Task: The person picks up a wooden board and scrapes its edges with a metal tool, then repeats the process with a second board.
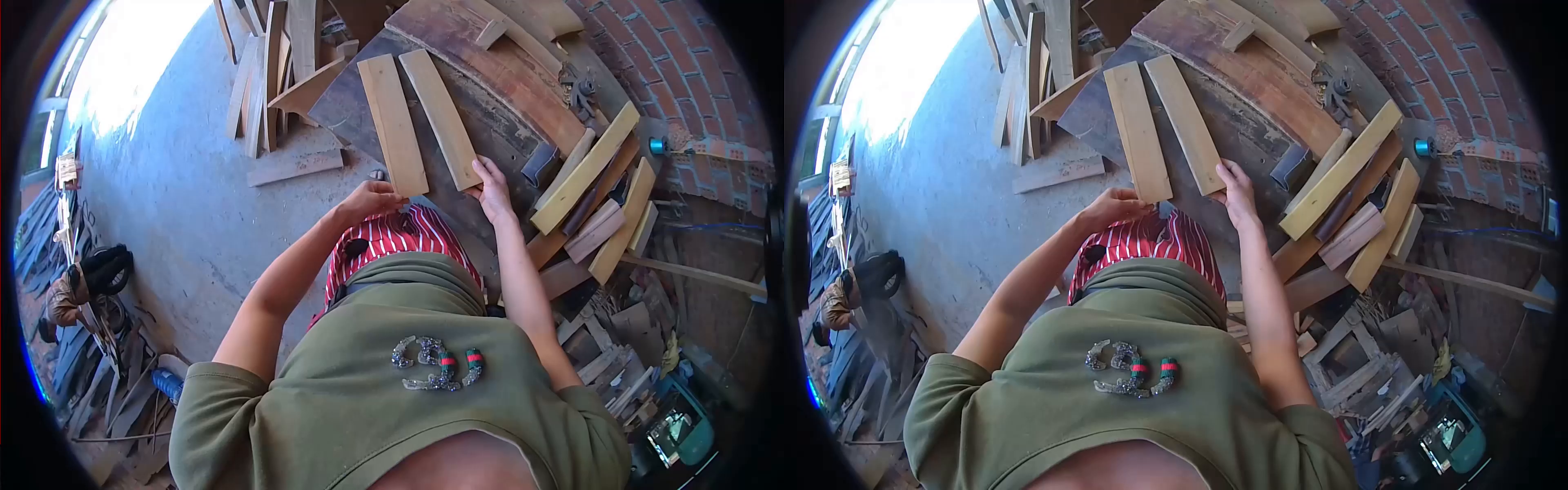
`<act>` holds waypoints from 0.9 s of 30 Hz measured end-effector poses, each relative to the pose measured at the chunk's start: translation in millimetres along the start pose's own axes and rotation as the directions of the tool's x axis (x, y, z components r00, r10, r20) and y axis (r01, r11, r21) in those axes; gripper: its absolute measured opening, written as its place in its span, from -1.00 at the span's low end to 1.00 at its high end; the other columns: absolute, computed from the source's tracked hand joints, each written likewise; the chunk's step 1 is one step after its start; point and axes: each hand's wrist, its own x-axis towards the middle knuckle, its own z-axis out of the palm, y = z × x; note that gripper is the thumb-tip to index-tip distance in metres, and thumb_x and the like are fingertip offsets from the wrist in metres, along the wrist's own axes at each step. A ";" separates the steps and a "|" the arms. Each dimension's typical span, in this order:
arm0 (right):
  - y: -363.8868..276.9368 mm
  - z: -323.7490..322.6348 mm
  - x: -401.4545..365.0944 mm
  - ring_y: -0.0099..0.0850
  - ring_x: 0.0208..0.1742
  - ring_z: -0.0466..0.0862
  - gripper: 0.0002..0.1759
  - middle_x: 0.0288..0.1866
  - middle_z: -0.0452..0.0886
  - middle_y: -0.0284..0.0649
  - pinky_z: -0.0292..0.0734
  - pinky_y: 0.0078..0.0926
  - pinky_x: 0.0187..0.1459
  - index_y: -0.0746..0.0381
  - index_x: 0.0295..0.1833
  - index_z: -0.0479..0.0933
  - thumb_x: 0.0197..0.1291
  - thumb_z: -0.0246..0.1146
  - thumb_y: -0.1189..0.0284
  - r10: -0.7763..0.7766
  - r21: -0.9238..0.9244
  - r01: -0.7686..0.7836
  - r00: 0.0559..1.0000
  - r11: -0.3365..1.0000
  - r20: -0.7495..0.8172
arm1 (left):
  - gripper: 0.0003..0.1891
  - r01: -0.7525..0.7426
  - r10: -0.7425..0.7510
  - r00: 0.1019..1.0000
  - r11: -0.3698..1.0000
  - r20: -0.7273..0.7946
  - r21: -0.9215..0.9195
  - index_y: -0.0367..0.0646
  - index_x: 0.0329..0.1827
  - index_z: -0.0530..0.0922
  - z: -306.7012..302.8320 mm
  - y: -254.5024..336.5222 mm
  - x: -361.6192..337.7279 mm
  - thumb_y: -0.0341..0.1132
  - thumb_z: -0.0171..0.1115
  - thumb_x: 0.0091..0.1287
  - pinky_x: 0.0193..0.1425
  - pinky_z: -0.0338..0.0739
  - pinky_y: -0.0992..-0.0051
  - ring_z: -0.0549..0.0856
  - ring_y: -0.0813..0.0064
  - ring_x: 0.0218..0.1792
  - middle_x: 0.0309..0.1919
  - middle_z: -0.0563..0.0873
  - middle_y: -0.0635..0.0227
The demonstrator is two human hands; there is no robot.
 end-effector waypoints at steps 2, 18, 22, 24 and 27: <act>-3.3 -0.2 -0.7 -0.49 0.00 0.67 -0.61 0.03 0.63 -0.30 0.68 -0.46 -0.08 0.15 0.25 0.49 0.42 0.21 0.22 0.002 0.023 -0.003 1.000 1.000 0.019 | -0.66 -0.005 0.003 0.999 0.998 -0.043 -0.062 -0.25 0.20 0.59 -0.6 -0.8 -4.6 -0.29 0.28 0.43 0.15 0.63 0.53 0.73 0.52 0.04 0.04 0.74 0.33; 9.9 -20.1 12.3 -0.45 -0.03 0.65 -0.73 -0.02 0.63 -0.33 0.58 -0.38 -0.03 0.10 0.14 0.50 0.43 0.22 0.25 0.070 0.382 -0.088 0.996 0.920 0.060 | -0.62 -0.035 -0.071 0.975 0.886 -0.212 -0.461 -0.22 0.27 0.51 17.2 -10.5 -14.2 -0.14 0.04 0.57 0.25 0.63 0.28 0.67 0.33 0.16 0.10 0.67 0.14; 10.5 -20.5 10.4 -0.46 -0.03 0.66 -0.71 -0.01 0.65 -0.34 0.60 -0.40 -0.02 0.11 0.15 0.52 0.43 0.22 0.23 0.064 0.367 -0.080 0.996 0.927 0.057 | -0.70 -0.132 0.039 0.977 0.883 -0.209 -0.451 -0.19 0.19 0.52 18.8 -20.2 -6.1 -0.23 0.17 0.51 0.04 0.75 0.39 0.77 0.35 -0.05 -0.05 0.72 0.17; 11.0 -20.4 9.8 -0.47 0.00 0.65 -0.70 0.01 0.65 -0.34 0.59 -0.41 0.00 0.11 0.16 0.52 0.43 0.22 0.23 0.052 0.356 -0.071 0.997 0.932 0.063 | -0.72 -0.146 0.039 0.973 0.866 -0.226 -0.479 -0.18 0.17 0.53 22.6 -19.9 -9.3 -0.27 0.20 0.49 -0.02 0.77 0.43 0.80 0.36 -0.12 -0.09 0.73 0.20; 11.1 -22.3 9.8 -0.49 0.02 0.64 -0.68 0.03 0.64 -0.34 0.56 -0.44 0.02 0.10 0.19 0.52 0.43 0.22 0.22 0.038 0.357 -0.064 0.996 0.932 0.079 | -0.72 -0.208 0.085 0.962 0.843 -0.258 -0.496 -0.19 0.16 0.52 26.0 -20.8 -15.6 -0.24 0.16 0.52 -0.02 0.77 0.41 0.80 0.38 -0.13 -0.12 0.74 0.20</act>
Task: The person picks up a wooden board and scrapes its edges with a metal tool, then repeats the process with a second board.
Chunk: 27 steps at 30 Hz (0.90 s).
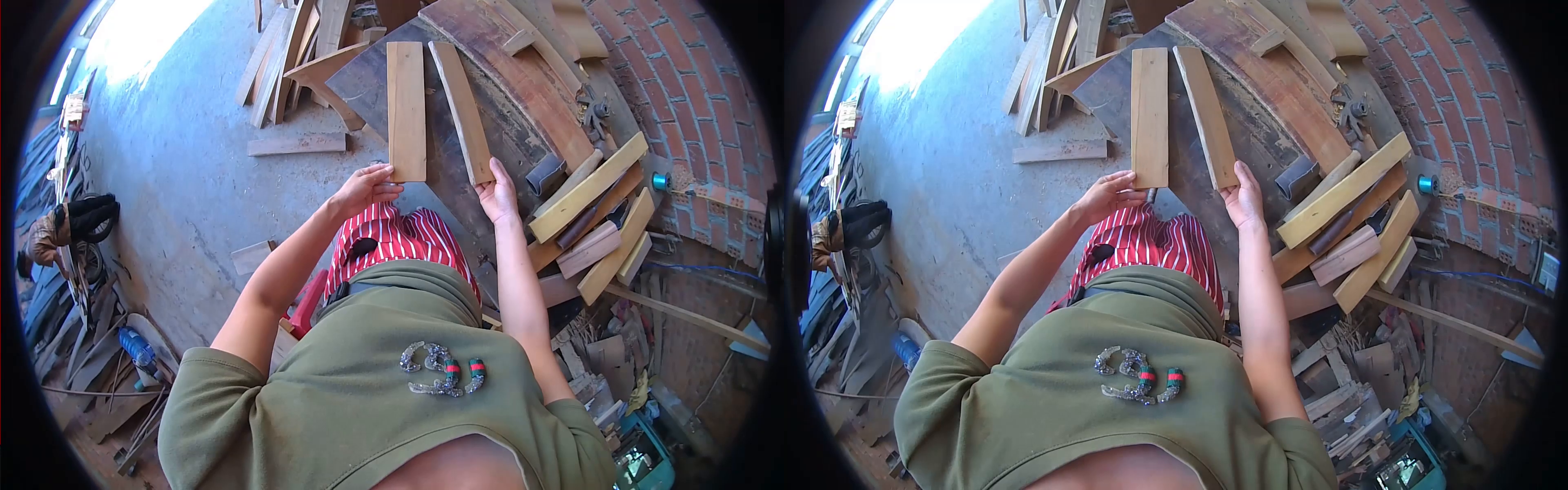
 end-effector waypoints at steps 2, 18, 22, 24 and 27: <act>0.1 -0.5 -0.3 -0.49 0.03 0.64 -0.67 0.04 0.63 -0.34 0.56 -0.45 0.03 0.12 0.22 0.49 0.45 0.20 0.23 0.000 0.012 -0.001 1.000 1.000 0.025 | -0.71 -0.045 0.044 0.997 0.999 0.065 0.016 -0.20 0.17 0.50 -0.9 4.4 -7.5 -0.22 0.11 0.54 -0.01 0.77 0.42 0.80 0.40 -0.13 -0.13 0.74 0.24; 3.4 1.8 -4.1 -0.47 0.10 0.61 -0.58 0.13 0.59 -0.30 0.55 -0.44 0.07 0.14 0.33 0.44 0.47 0.16 0.23 -0.058 -0.039 0.060 0.997 0.997 0.060 | -0.67 -0.218 0.223 0.972 0.973 0.077 -0.069 -0.32 0.23 0.49 6.4 37.5 -54.9 -0.26 -0.01 0.59 0.24 0.66 0.31 0.64 0.69 -0.33 -0.17 0.71 0.36; 4.0 3.4 -6.1 -0.47 0.09 0.61 -0.58 0.12 0.60 -0.31 0.55 -0.44 0.07 0.15 0.33 0.44 0.47 0.16 0.22 -0.082 -0.047 0.084 0.996 0.995 0.043 | -0.68 -0.200 0.207 0.973 0.977 0.100 -0.072 -0.31 0.21 0.49 5.9 40.5 -56.8 -0.26 0.00 0.59 0.21 0.67 0.32 0.60 0.70 -0.38 -0.22 0.68 0.41; 5.6 4.0 -8.1 -0.47 0.09 0.61 -0.59 0.11 0.60 -0.32 0.55 -0.44 0.07 0.15 0.33 0.44 0.48 0.16 0.22 -0.092 -0.047 0.094 0.995 0.994 0.039 | -0.68 -0.200 0.204 0.975 0.978 0.083 -0.059 -0.31 0.21 0.49 8.7 39.9 -59.0 -0.26 0.00 0.59 0.20 0.67 0.33 0.59 0.70 -0.39 -0.24 0.67 0.43; 6.3 5.6 -7.8 -0.47 0.08 0.62 -0.60 0.11 0.60 -0.31 0.56 -0.45 0.06 0.15 0.32 0.44 0.48 0.14 0.23 -0.107 -0.063 0.110 0.993 0.992 0.038 | -0.68 -0.202 0.202 0.979 0.979 0.032 0.016 -0.30 0.19 0.50 5.1 36.7 -52.7 -0.24 0.03 0.58 0.18 0.67 0.35 0.57 0.74 -0.40 -0.27 0.67 0.45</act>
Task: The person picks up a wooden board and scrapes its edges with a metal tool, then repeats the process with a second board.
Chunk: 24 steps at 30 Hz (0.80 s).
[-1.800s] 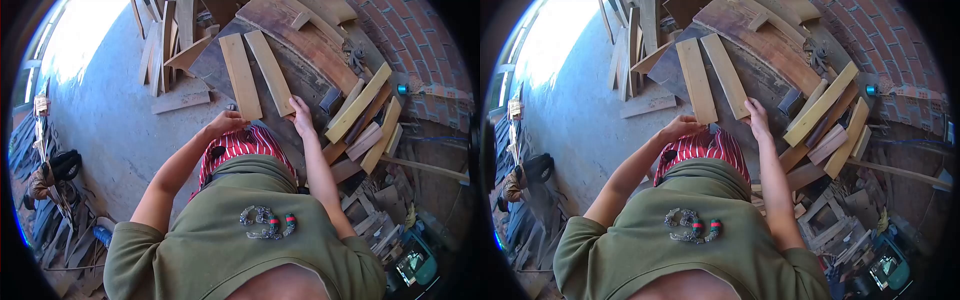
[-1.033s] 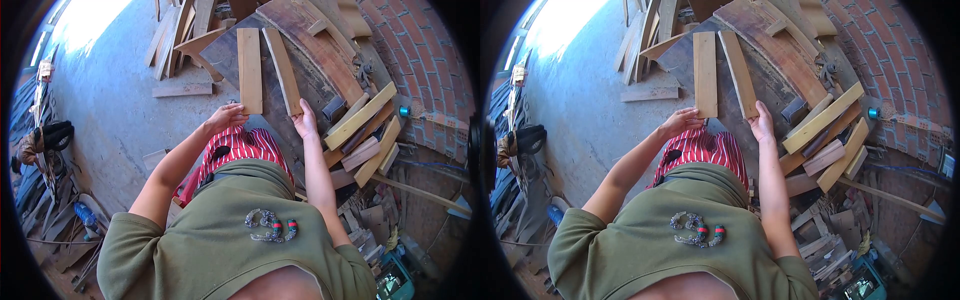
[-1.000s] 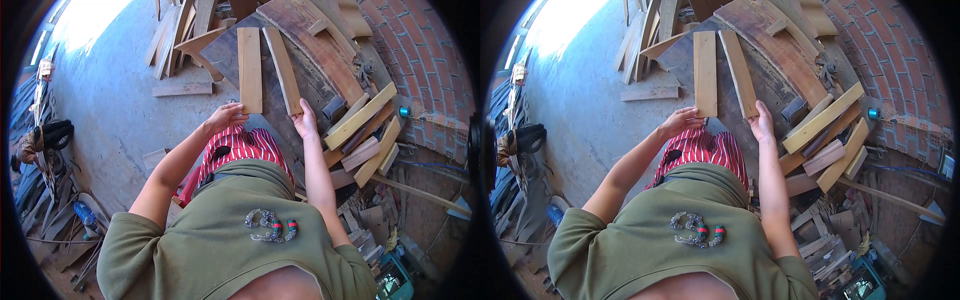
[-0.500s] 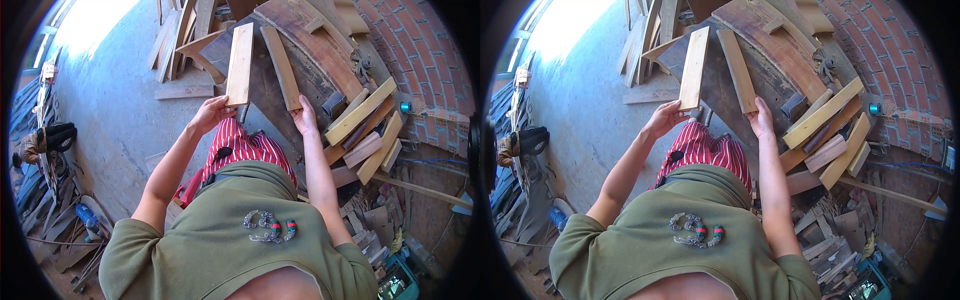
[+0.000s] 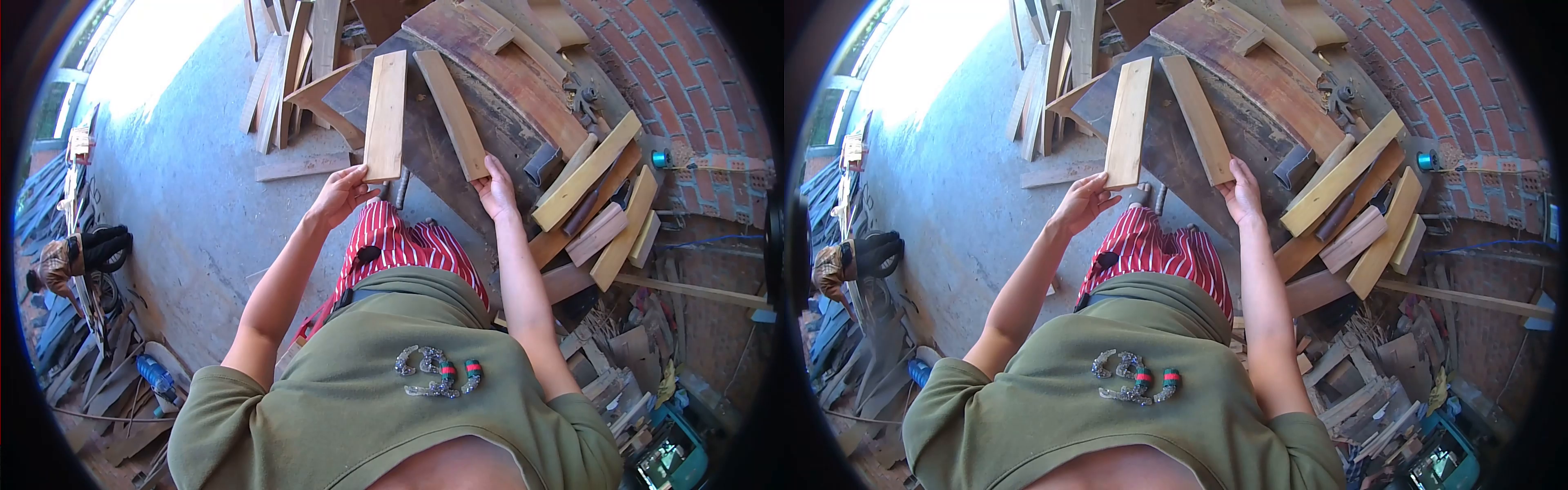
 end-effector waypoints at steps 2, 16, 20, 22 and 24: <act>1.0 0.3 -0.7 -0.47 0.06 0.63 -0.61 0.10 0.60 -0.30 0.57 -0.45 0.06 0.15 0.31 0.45 0.49 0.14 0.23 -0.001 -0.014 0.001 1.000 1.000 -0.001 | -0.68 0.017 -0.020 1.000 0.994 0.024 0.107 -0.27 0.18 0.53 -13.1 -11.6 8.6 -0.21 0.07 0.57 0.15 0.67 0.41 0.52 0.80 -0.42 -0.34 0.64 0.52; 9.7 25.5 -12.0 -0.41 0.02 0.68 -0.63 0.14 0.61 -0.22 0.70 -0.40 -0.07 0.17 0.34 0.45 0.50 0.11 0.34 -0.089 -0.292 0.064 0.993 0.954 -0.073 | -0.65 0.066 -0.013 0.991 0.915 -0.135 0.397 -0.24 0.22 0.56 -2.7 -56.4 38.1 -0.18 0.10 0.56 -0.12 0.67 0.61 0.61 0.74 -0.40 -0.11 0.74 0.34; 17.2 34.4 -16.7 -0.41 0.04 0.68 -0.58 0.16 0.62 -0.22 0.72 -0.39 -0.08 0.17 0.39 0.44 0.48 0.14 0.40 -0.112 -0.340 0.090 0.993 0.936 -0.044 | -0.66 0.010 0.040 0.995 0.877 -0.092 0.481 -0.25 0.17 0.61 4.4 -63.0 45.6 -0.18 0.09 0.56 -0.08 0.65 0.58 0.67 0.69 -0.27 -0.08 0.74 0.34; 22.0 37.1 -17.3 -0.42 0.04 0.68 -0.57 0.16 0.63 -0.22 0.72 -0.40 -0.09 0.17 0.40 0.44 0.47 0.15 0.41 -0.110 -0.371 0.086 0.993 0.925 -0.043 | -0.67 -0.048 0.081 0.995 0.885 -0.052 0.463 -0.23 0.11 0.67 5.6 -69.7 50.7 -0.18 0.09 0.55 -0.10 0.63 0.53 0.66 0.63 -0.17 -0.14 0.77 0.38; 28.1 37.8 -15.9 -0.46 0.01 0.69 -0.55 0.12 0.66 -0.21 0.71 -0.43 -0.10 0.17 0.41 0.44 0.45 0.18 0.40 -0.125 -0.462 0.098 0.992 0.881 -0.028 | -0.68 -0.032 0.067 0.996 0.868 -0.054 0.496 -0.23 0.08 0.68 7.3 -72.4 50.5 -0.18 0.09 0.55 -0.09 0.62 0.52 0.66 0.63 -0.16 -0.15 0.77 0.38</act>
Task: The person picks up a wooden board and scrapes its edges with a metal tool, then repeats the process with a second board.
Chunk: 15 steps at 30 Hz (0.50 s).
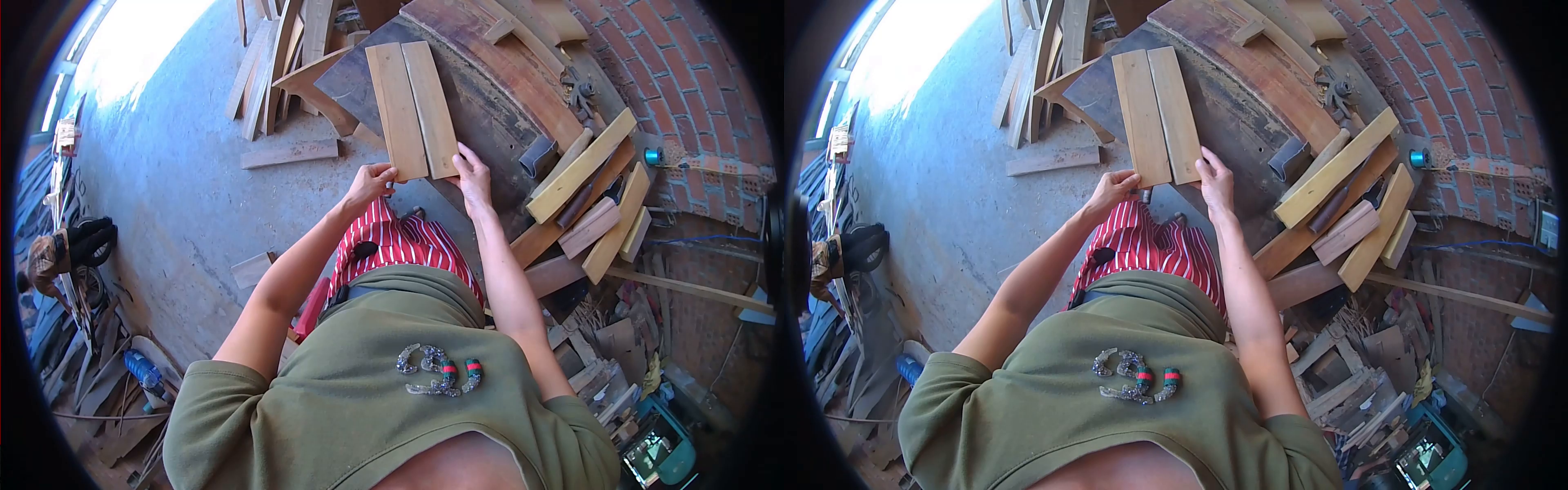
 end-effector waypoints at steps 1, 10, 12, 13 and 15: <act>2.6 -0.3 1.4 -0.46 0.01 0.69 -0.55 0.12 0.66 -0.21 0.71 -0.43 -0.10 0.17 0.41 0.44 0.45 0.18 0.40 0.000 0.001 0.000 1.000 1.000 -0.005 | -0.68 0.010 -0.011 1.000 0.999 0.001 0.039 -0.22 0.06 0.69 1.8 1.7 -1.2 -0.19 0.08 0.56 -0.08 0.62 0.52 0.65 0.63 -0.16 -0.17 0.77 0.38; 2.6 2.9 4.0 -0.50 -0.05 0.71 -0.54 0.10 0.68 -0.23 0.72 -0.47 -0.18 0.18 0.42 0.43 0.44 0.18 0.42 -0.042 -0.215 0.034 0.999 0.976 -0.034 | -0.68 -0.010 0.005 0.999 0.996 0.052 0.089 -0.29 0.10 0.65 0.1 6.2 -1.6 -0.22 0.08 0.56 -0.01 0.62 0.51 0.68 0.60 -0.09 -0.10 0.74 0.37; 2.5 2.9 3.9 -0.49 -0.06 0.71 -0.54 0.09 0.68 -0.23 0.72 -0.46 -0.17 0.19 0.41 0.43 0.44 0.17 0.42 -0.007 -0.128 0.004 1.000 0.992 -0.024 | -0.68 -0.018 0.017 1.000 0.997 0.018 0.080 -0.28 0.11 0.64 0.7 5.4 -2.5 -0.22 0.08 0.56 -0.03 0.63 0.50 0.68 0.60 -0.11 -0.11 0.74 0.37; -0.3 3.3 4.2 -0.47 -0.07 0.72 -0.55 0.08 0.68 -0.22 0.72 -0.45 -0.17 0.19 0.41 0.42 0.45 0.16 0.42 0.026 -0.040 -0.026 1.000 0.999 -0.010 | -0.68 -0.028 0.029 0.999 0.997 -0.015 0.070 -0.26 0.11 0.64 0.7 6.1 -1.3 -0.21 0.07 0.56 -0.04 0.63 0.49 0.68 0.60 -0.13 -0.12 0.74 0.37; -6.2 2.5 1.3 -0.46 -0.09 0.72 -0.56 0.06 0.68 -0.22 0.72 -0.44 -0.15 0.18 0.40 0.43 0.45 0.15 0.41 0.127 0.185 -0.136 0.990 0.973 0.061 | -0.67 -0.050 0.053 0.992 0.998 -0.116 0.031 -0.26 0.13 0.63 -5.0 8.8 1.1 -0.21 0.06 0.56 -0.09 0.64 0.48 0.67 0.57 -0.15 -0.13 0.73 0.33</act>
